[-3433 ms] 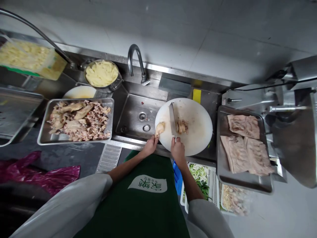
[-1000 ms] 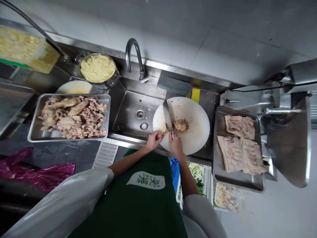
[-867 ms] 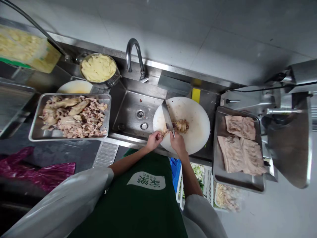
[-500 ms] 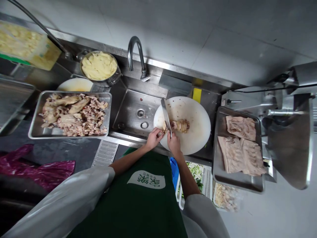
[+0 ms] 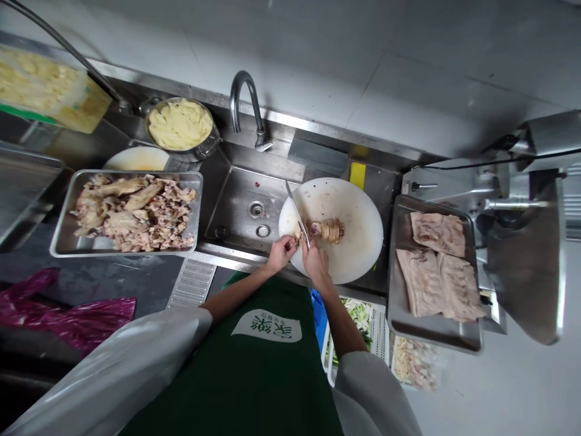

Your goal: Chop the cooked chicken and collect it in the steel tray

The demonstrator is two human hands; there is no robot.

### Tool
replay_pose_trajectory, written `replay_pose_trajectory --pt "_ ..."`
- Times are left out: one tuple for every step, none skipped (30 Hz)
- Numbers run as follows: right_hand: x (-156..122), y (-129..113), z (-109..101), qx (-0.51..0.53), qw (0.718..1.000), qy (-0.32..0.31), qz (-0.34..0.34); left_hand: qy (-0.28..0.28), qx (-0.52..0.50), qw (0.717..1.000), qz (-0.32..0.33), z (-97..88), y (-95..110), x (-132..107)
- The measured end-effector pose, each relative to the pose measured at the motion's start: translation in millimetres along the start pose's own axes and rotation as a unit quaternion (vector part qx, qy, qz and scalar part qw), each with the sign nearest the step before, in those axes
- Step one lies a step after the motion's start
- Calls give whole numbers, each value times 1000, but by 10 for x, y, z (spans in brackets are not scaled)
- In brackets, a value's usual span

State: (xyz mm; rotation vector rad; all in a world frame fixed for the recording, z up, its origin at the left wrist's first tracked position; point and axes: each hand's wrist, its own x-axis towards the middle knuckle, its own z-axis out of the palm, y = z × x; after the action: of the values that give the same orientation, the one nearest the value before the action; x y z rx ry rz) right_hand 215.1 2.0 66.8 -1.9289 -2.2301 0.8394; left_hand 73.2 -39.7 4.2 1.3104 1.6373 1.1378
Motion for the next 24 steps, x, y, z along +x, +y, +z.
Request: replay_pose_trajectory --pt "-40 5 85 17 1000 7 10 5 -7 1000 -7 3 -4 2" --pt "-65 29 152 51 998 15 23 10 -14 1000 -11 7 -8 1" --pt "-72 67 194 101 994 21 38 14 -19 1000 -13 12 -12 -1" --pt "-60 111 206 158 985 21 58 18 -23 1000 -12 16 -13 -5" --pt "-33 155 188 216 973 13 83 22 -24 999 -11 19 -11 -8" --pt "8 194 143 262 959 -2 106 23 -24 999 -10 20 -4 -11" --pt "56 224 77 289 950 -23 120 22 -23 999 -10 20 7 -11" --pt "106 241 1 292 948 -44 120 20 -21 1000 -11 19 22 -9" --pt "151 244 -75 271 955 -59 104 17 -17 1000 -13 17 39 -4" --pt "186 233 -140 232 968 -62 76 14 -14 1000 -16 14 56 2" --pt "206 209 -182 180 981 -53 43 14 -12 1000 -21 12 70 8" --pt "208 176 -197 124 992 -36 14 15 -12 999 -26 12 80 13" --pt "194 138 -183 71 997 -17 -8 18 -13 999 -30 13 84 15" --pt "165 102 -144 24 1000 -3 -20 21 -16 999 -33 15 82 12" --pt "126 73 -86 -15 1000 2 -25 22 -19 999 -34 18 76 5" --pt "85 56 -21 -44 999 0 -23 23 -23 999 -34 19 67 -6" --pt "47 52 43 -62 998 -5 -19 23 -25 999 -34 19 58 -17" --pt "18 60 96 -71 997 -7 -15 21 -25 999 -34 15 52 -26" --pt "1 77 134 -69 997 -6 -14 19 -21 999 -33 6 51 -27" --pt "-3 99 156 -61 998 -5 -17 18 -11 999 -30 -6 55 -16" --pt "2 122 162 -49 999 -6 -22 21 5 999 -23 -21 64 10" --pt "16 142 157 -36 999 -9 -27 27 25 999 -10 -35 77 53" --pt "33 160 144 -26 999 -14 -32 33 47 998 10 -47 89 113" --pt "53 175 129 -19 999 -18 -36 35 68 996 36 -54 100 185"
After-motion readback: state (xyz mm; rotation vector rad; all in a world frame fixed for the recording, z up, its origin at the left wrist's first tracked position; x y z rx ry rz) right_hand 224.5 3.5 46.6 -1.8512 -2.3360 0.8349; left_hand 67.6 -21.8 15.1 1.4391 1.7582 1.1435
